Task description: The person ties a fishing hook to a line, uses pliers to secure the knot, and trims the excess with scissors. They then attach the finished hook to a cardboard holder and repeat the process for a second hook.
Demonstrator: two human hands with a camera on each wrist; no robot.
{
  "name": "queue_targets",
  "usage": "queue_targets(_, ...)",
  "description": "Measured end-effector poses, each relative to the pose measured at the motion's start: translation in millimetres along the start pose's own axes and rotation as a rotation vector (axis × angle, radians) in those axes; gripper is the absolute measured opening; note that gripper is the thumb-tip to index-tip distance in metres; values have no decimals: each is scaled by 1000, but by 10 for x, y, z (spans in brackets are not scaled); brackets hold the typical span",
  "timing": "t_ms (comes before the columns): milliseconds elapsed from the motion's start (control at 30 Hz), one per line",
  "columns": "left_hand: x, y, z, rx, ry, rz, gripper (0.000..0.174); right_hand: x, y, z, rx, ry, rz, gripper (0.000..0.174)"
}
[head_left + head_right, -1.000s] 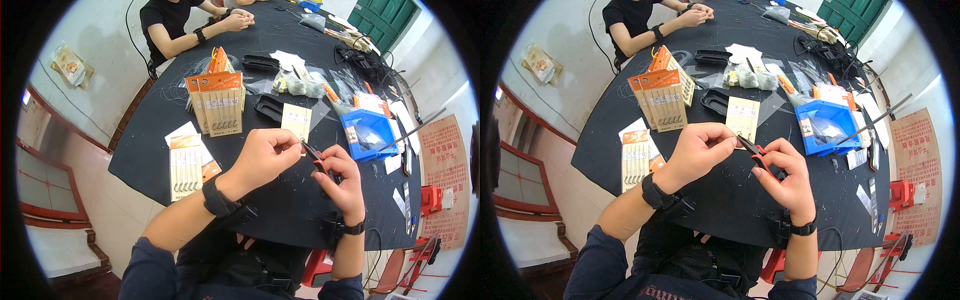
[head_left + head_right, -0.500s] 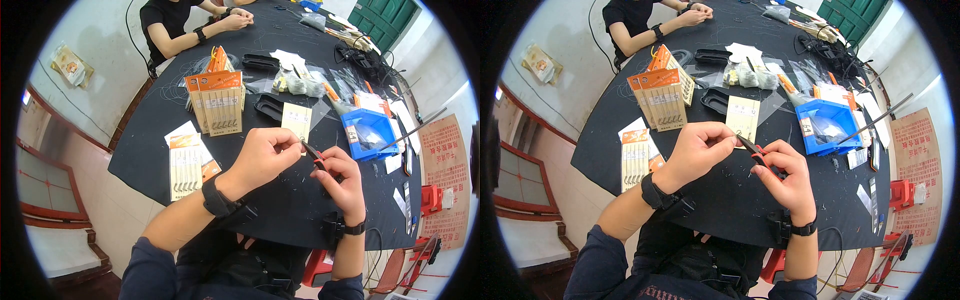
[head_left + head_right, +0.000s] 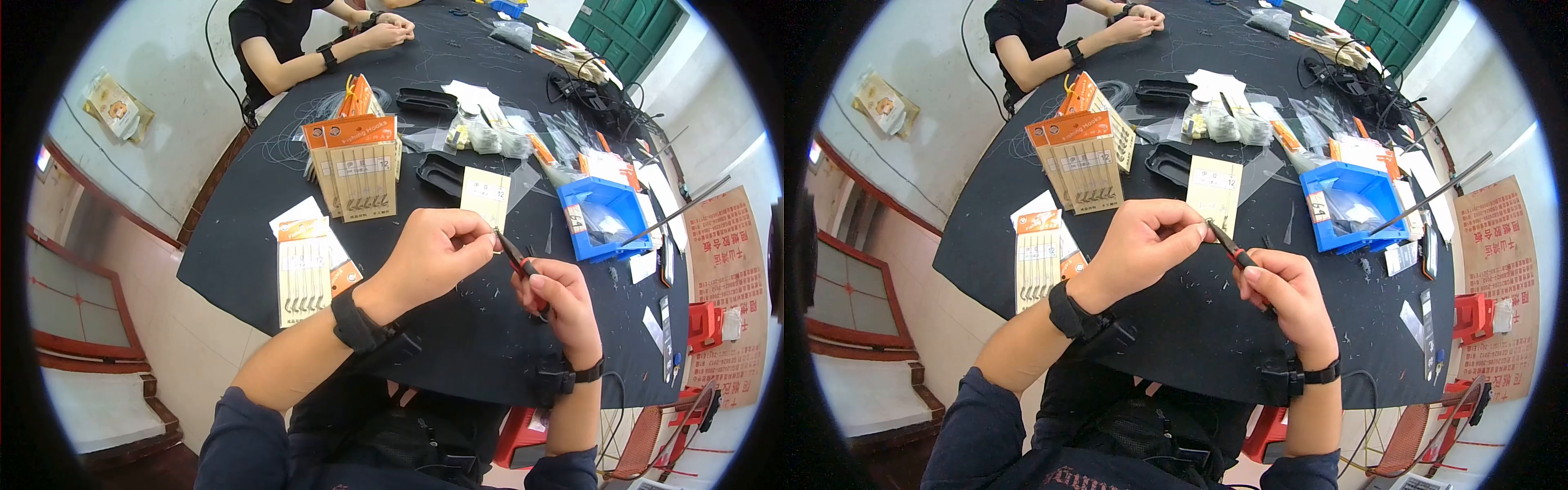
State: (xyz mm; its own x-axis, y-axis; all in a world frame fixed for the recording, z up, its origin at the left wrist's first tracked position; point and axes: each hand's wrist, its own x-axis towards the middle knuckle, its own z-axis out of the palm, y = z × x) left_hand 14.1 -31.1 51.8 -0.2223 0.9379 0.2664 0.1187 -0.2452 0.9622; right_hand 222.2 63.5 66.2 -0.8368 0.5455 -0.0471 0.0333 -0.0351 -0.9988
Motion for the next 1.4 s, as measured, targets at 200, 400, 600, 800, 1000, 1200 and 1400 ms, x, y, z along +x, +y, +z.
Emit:
queue_targets(200, 11, 9, -11, -18, -21, -18, 15, -2, -40, 58, 266, -49, 100, 30)
queue_targets(400, 29, -42, -33, -90, -71, -44, 15, 2, -81, 64, 346, -75, 171, 34)
queue_targets(600, 44, -112, -30, -174, -104, -109, 15, -2, -27, 8, 455, -117, 222, 39)
queue_targets(800, 68, -178, 10, -255, -82, -53, 16, -4, -43, -4, 532, -140, 275, 40)
queue_targets(1000, 68, -174, 5, -271, -100, -90, 16, 6, -25, -29, 643, -196, 324, 40)
queue_targets(1200, 70, -157, 27, -269, -84, -67, 17, 0, 11, -54, 741, -218, 364, 40)
queue_targets(1400, 77, -169, 14, -278, -105, -103, 17, 4, 26, -76, 792, -239, 389, 41)
